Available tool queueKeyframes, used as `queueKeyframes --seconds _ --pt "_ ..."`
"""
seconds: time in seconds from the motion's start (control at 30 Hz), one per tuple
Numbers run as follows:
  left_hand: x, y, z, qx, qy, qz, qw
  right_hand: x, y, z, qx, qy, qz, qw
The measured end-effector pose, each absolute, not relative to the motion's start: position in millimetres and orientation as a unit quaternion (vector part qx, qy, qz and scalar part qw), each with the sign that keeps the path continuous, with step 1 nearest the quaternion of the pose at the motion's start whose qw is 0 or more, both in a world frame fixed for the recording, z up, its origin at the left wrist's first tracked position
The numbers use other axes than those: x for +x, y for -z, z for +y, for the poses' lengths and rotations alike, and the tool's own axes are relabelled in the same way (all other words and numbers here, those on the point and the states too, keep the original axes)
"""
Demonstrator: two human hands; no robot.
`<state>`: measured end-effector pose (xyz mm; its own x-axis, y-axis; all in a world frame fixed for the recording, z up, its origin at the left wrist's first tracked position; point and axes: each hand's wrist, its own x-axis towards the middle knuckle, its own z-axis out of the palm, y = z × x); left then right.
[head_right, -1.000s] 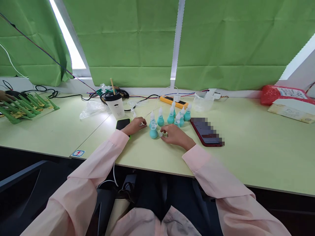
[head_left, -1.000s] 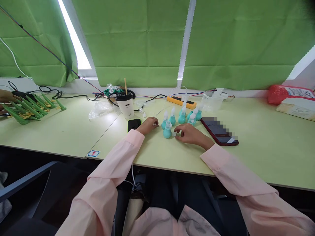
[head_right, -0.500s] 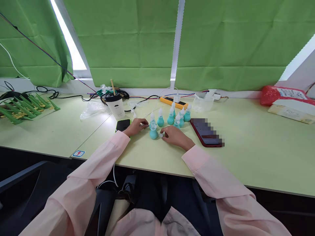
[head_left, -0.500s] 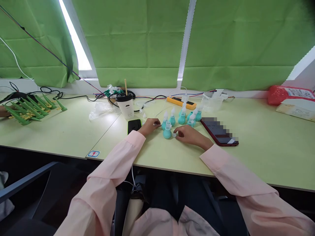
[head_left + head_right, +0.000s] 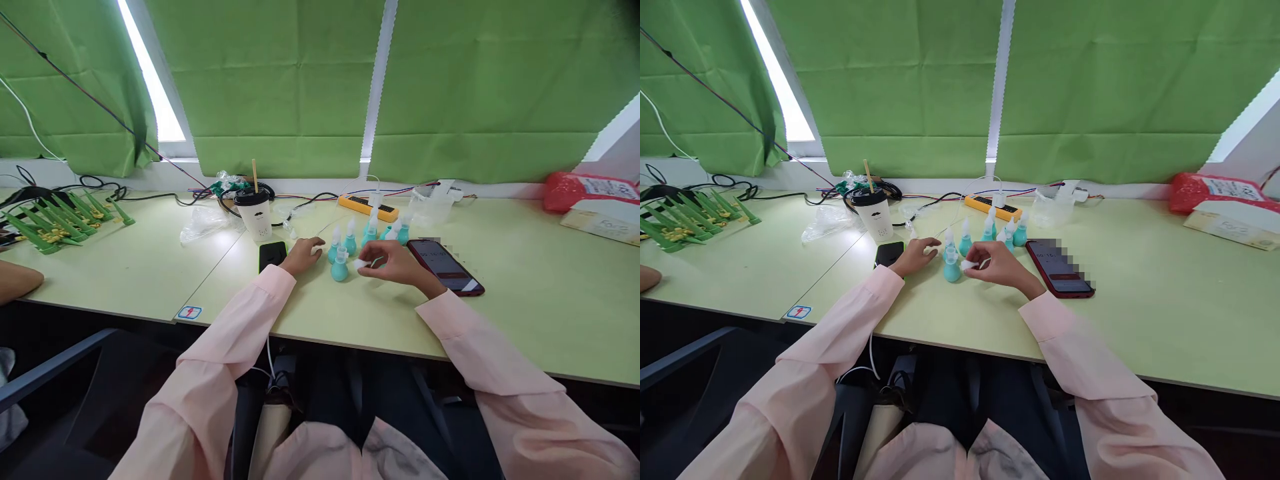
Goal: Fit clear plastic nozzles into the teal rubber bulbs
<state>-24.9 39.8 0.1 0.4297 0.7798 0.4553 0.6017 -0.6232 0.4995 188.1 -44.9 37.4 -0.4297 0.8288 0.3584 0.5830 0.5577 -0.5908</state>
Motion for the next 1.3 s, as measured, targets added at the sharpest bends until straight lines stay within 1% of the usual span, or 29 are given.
queueKeyframes --seconds 0.07,0.13,0.3,0.47,0.57,0.63,0.73,0.87,0.93,1.1,1.3 --pt "-24 -5 33 0.825 -0.367 0.417 0.103 183 -40 -45 -0.414 -0.258 -0.771 0.409" --pt "-23 -9 25 0.818 -0.39 0.414 0.084 178 -40 -45 -0.408 -0.304 -0.722 0.468" --pt "-12 -13 4 0.85 -0.37 0.362 0.095 173 -38 -41 -0.404 -0.355 -0.657 0.528" --pt "-2 -13 -2 0.873 -0.345 0.325 0.109 178 -39 -39 -0.399 -0.38 -0.652 0.52" --pt "0 -14 -5 0.862 -0.388 0.303 0.122 180 -39 -39 -0.382 -0.402 -0.663 0.503" --pt "0 -15 -7 0.85 -0.42 0.279 0.155 181 -39 -40 -0.387 -0.404 -0.668 0.491" --pt "0 -16 -9 0.831 -0.423 0.248 0.263 182 -39 -41 -0.398 -0.398 -0.669 0.486" --pt "-1 -16 -9 0.79 -0.347 0.218 0.456 185 -38 -39 -0.383 -0.415 -0.659 0.497" --pt "-1 -17 -8 0.775 -0.313 0.212 0.506 187 -37 -38 -0.374 -0.424 -0.663 0.491" --pt "-3 -19 -3 0.773 -0.292 0.223 0.517 187 -36 -38 -0.371 -0.403 -0.688 0.476" --pt "-7 -19 -1 0.783 -0.269 0.231 0.511 182 -37 -43 -0.434 -0.329 -0.709 0.448"
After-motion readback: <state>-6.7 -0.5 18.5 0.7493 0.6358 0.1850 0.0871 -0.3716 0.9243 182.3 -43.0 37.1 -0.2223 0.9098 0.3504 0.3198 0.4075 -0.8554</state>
